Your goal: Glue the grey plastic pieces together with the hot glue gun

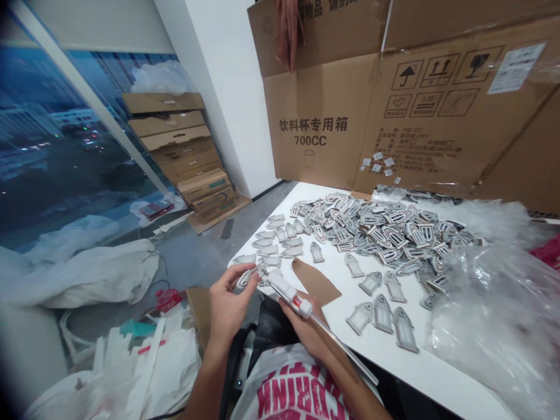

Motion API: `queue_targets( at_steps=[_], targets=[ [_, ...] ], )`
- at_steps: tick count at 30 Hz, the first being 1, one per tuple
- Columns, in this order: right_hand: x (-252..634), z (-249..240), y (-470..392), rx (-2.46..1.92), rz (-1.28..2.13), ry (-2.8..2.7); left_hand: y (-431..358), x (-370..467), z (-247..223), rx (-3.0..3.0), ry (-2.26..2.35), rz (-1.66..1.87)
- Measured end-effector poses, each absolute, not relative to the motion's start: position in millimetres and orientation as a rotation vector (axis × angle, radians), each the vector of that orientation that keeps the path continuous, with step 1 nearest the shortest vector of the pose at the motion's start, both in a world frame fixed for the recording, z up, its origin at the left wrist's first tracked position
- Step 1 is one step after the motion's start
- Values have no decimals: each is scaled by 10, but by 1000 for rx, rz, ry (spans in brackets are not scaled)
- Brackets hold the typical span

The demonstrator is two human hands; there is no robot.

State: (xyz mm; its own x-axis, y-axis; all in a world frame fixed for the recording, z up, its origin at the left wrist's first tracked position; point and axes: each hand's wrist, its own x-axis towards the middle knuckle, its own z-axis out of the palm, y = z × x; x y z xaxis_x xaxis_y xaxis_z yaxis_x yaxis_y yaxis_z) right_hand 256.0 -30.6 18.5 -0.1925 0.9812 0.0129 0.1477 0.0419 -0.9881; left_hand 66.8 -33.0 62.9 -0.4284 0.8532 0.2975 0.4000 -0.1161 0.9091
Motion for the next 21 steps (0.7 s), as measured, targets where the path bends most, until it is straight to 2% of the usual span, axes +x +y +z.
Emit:
queue_targets(
  at_steps=[21],
  targets=[
    [2542,122,-312,-1192,1197,-1483,-324,679,632,1374,1757,1555]
  ],
)
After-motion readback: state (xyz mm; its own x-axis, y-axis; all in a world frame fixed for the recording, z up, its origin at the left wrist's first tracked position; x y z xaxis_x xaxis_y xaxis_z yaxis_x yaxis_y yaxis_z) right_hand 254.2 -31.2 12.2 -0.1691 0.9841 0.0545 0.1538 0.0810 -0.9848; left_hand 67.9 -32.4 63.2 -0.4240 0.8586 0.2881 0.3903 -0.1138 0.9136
